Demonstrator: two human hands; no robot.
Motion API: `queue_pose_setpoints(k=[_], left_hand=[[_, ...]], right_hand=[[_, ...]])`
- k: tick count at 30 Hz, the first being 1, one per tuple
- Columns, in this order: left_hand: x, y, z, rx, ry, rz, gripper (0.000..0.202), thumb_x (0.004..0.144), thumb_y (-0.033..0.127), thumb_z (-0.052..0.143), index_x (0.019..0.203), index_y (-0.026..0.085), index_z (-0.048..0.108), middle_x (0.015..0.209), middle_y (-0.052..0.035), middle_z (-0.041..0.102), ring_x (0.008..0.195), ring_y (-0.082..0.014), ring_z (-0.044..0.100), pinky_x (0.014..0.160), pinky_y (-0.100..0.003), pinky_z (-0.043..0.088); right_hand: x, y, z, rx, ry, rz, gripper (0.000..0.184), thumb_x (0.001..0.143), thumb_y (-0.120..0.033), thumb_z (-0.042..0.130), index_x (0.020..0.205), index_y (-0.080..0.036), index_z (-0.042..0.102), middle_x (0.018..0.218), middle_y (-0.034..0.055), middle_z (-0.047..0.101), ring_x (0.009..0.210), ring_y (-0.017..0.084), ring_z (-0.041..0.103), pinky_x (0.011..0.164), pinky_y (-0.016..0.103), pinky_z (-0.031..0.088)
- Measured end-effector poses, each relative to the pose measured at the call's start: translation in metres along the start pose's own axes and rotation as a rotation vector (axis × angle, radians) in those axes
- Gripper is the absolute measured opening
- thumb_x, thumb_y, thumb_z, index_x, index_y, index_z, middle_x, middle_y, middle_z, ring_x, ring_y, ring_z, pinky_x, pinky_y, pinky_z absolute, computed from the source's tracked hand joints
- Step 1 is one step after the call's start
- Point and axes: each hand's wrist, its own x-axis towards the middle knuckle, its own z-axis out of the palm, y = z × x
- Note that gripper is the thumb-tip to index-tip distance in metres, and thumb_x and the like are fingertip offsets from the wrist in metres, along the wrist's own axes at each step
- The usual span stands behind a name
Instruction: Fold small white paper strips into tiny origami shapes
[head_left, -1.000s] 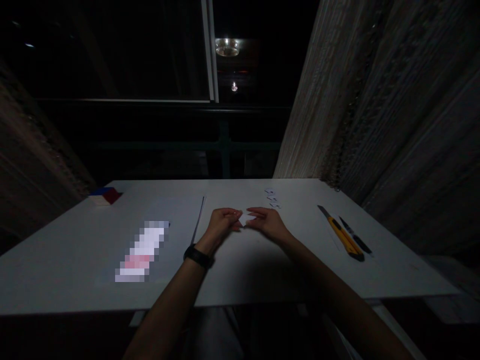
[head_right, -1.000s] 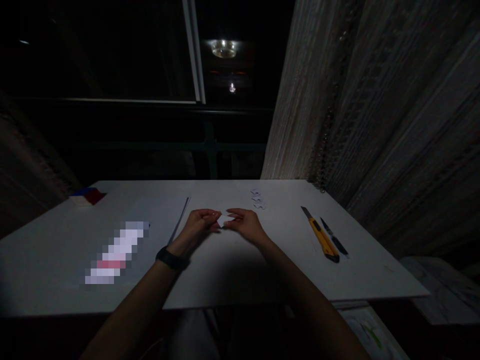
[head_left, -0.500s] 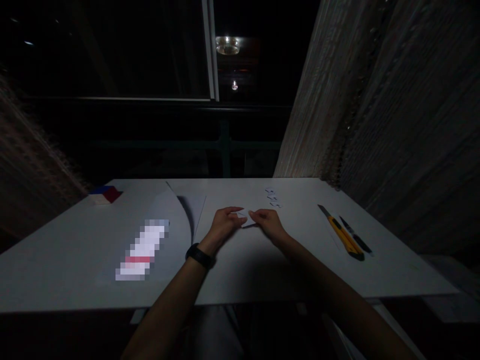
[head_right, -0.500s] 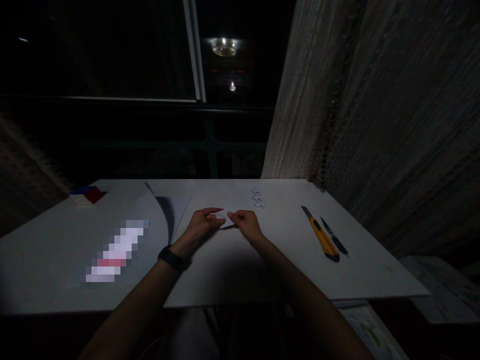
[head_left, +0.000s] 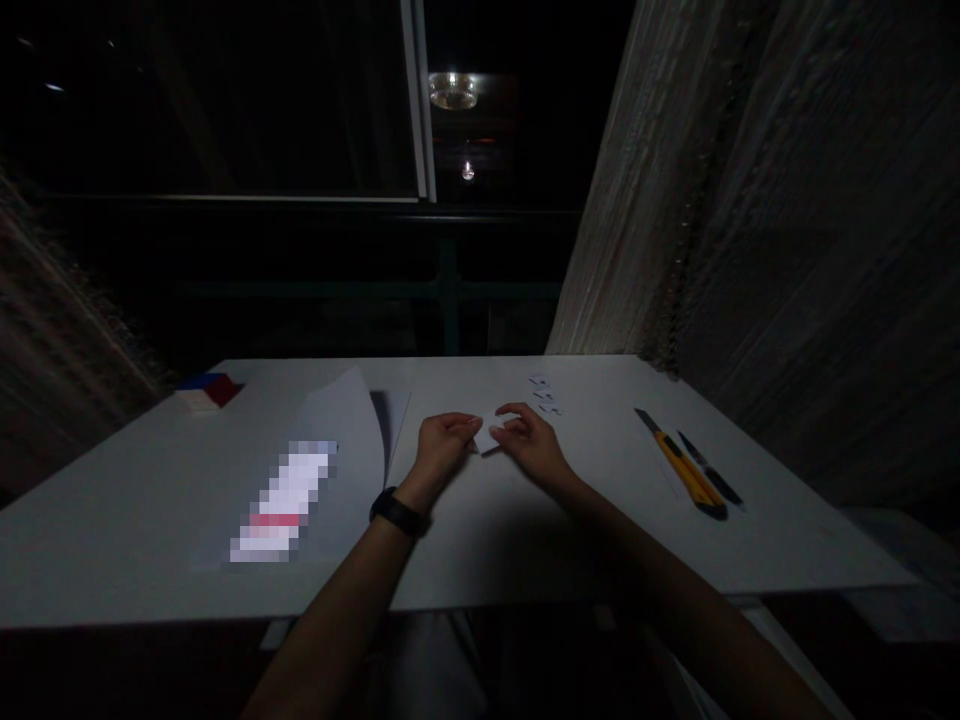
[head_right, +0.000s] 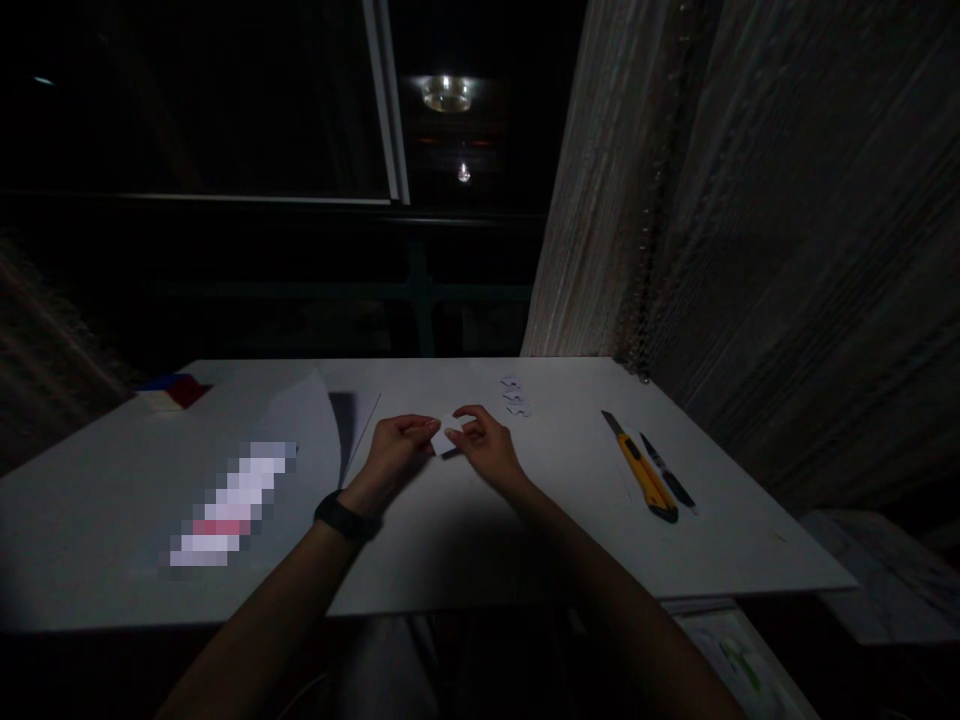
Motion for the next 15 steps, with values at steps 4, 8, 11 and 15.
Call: queue_pose_setpoints(k=[4, 8, 11, 15], left_hand=[[0.0004, 0.0014, -0.0015, -0.085, -0.043, 0.029, 0.04, 0.058, 0.032, 0.071, 0.091, 0.009, 0.066, 0.056, -0.0034, 0.063, 0.048, -0.0109, 0.054, 0.049, -0.022, 0.042], [-0.0022, 0.0043, -0.0011, -0.096, -0.055, 0.023, 0.034, 0.055, 0.029, 0.074, 0.082, 0.009, 0.069, 0.063, -0.0066, 0.066, 0.053, -0.0125, 0.056, 0.053, -0.025, 0.045], [-0.0033, 0.0037, -0.0006, -0.059, -0.081, 0.029, 0.034, 0.053, 0.028, 0.075, 0.08, 0.009, 0.069, 0.065, -0.0087, 0.067, 0.057, -0.0152, 0.059, 0.055, -0.026, 0.046], [-0.0032, 0.0017, -0.001, 0.059, -0.061, 0.091, 0.036, 0.056, 0.03, 0.074, 0.086, 0.011, 0.07, 0.071, -0.0106, 0.069, 0.064, -0.0188, 0.062, 0.061, -0.029, 0.047]], right_hand=[[0.0012, 0.0003, 0.0001, -0.078, 0.019, 0.006, 0.026, 0.062, -0.036, 0.066, 0.08, -0.018, 0.066, 0.063, 0.0004, 0.058, 0.057, 0.012, 0.051, 0.054, 0.025, 0.04], [0.0038, 0.0011, -0.0037, -0.022, 0.059, 0.039, 0.033, 0.06, -0.035, 0.067, 0.087, -0.016, 0.068, 0.058, -0.0001, 0.058, 0.052, 0.012, 0.05, 0.052, 0.025, 0.04], [0.005, -0.0004, -0.0064, 0.001, 0.072, 0.052, 0.035, 0.061, -0.034, 0.067, 0.09, -0.016, 0.068, 0.061, 0.0016, 0.061, 0.055, 0.014, 0.054, 0.054, 0.027, 0.042], [0.0049, -0.0019, -0.0078, -0.075, 0.09, -0.034, 0.029, 0.065, -0.032, 0.065, 0.091, -0.019, 0.069, 0.078, 0.0049, 0.066, 0.071, 0.018, 0.06, 0.068, 0.031, 0.046]])
